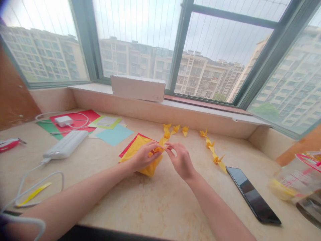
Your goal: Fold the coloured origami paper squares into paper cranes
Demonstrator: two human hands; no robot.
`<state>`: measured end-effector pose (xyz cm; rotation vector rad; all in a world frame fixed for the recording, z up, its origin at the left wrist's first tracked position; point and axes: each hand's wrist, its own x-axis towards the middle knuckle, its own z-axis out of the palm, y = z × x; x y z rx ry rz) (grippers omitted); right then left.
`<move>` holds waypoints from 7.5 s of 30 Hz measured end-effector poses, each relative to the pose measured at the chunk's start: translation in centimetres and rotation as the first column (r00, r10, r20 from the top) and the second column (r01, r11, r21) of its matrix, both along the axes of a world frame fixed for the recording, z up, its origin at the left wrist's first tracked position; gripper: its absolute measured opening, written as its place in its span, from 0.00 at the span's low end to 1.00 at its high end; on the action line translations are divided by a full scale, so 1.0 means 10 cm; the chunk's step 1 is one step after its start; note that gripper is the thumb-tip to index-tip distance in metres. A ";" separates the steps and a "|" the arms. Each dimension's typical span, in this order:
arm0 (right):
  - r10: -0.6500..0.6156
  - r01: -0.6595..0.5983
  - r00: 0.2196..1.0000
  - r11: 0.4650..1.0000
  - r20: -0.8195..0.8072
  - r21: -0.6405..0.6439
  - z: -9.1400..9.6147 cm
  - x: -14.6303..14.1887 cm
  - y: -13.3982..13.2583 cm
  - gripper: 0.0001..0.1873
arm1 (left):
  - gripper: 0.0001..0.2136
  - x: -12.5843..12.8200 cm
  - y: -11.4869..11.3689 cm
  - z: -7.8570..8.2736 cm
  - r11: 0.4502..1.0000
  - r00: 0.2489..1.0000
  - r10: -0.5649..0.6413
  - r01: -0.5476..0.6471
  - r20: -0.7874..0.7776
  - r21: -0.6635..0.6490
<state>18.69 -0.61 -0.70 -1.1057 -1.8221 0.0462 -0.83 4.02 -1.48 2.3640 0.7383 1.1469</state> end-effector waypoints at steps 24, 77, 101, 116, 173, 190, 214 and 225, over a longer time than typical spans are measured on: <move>-0.185 0.104 0.876 0.974 -0.445 -0.199 -0.09 0.13 -0.04 0.09 | 0.12 0.08 -0.16 0.08 0.726 0.806 0.235 0.227 0.544 -0.650; -0.002 -0.059 0.915 0.989 -0.404 -0.137 -0.05 -0.10 -0.18 0.10 | 0.08 0.06 -0.29 0.12 0.949 0.929 0.162 -0.054 0.333 -0.311; 0.130 -0.127 0.991 0.987 -0.018 0.102 0.03 0.00 -0.27 0.15 | 0.06 0.01 -0.22 0.09 0.982 0.979 0.165 -0.175 0.121 0.076; 0.000 0.017 0.983 0.996 -0.185 0.092 0.04 -0.03 -0.25 0.05 | 0.16 0.01 -0.22 0.03 0.971 0.984 0.174 -0.177 0.034 0.160; 0.016 -0.144 0.903 0.953 -0.430 -0.267 -0.09 -0.14 -0.16 0.12 | 0.15 0.10 -0.29 0.10 0.890 0.946 0.123 0.028 0.300 -0.455; 0.064 -0.107 0.976 0.974 -0.208 -0.200 -0.08 -0.19 -0.27 0.18 | 0.11 0.07 -0.30 0.14 0.924 0.970 0.200 -0.141 0.135 -0.355; 0.005 -0.048 0.977 0.979 -0.213 -0.199 -0.04 -0.15 -0.27 0.17 | 0.09 0.08 -0.28 0.12 0.913 0.985 0.039 0.034 0.170 -0.406; 0.032 -0.029 0.988 0.999 -0.149 0.022 -0.11 -0.04 -0.12 0.06 | 0.10 0.10 -0.33 0.15 0.931 0.987 -0.017 0.073 0.158 -0.357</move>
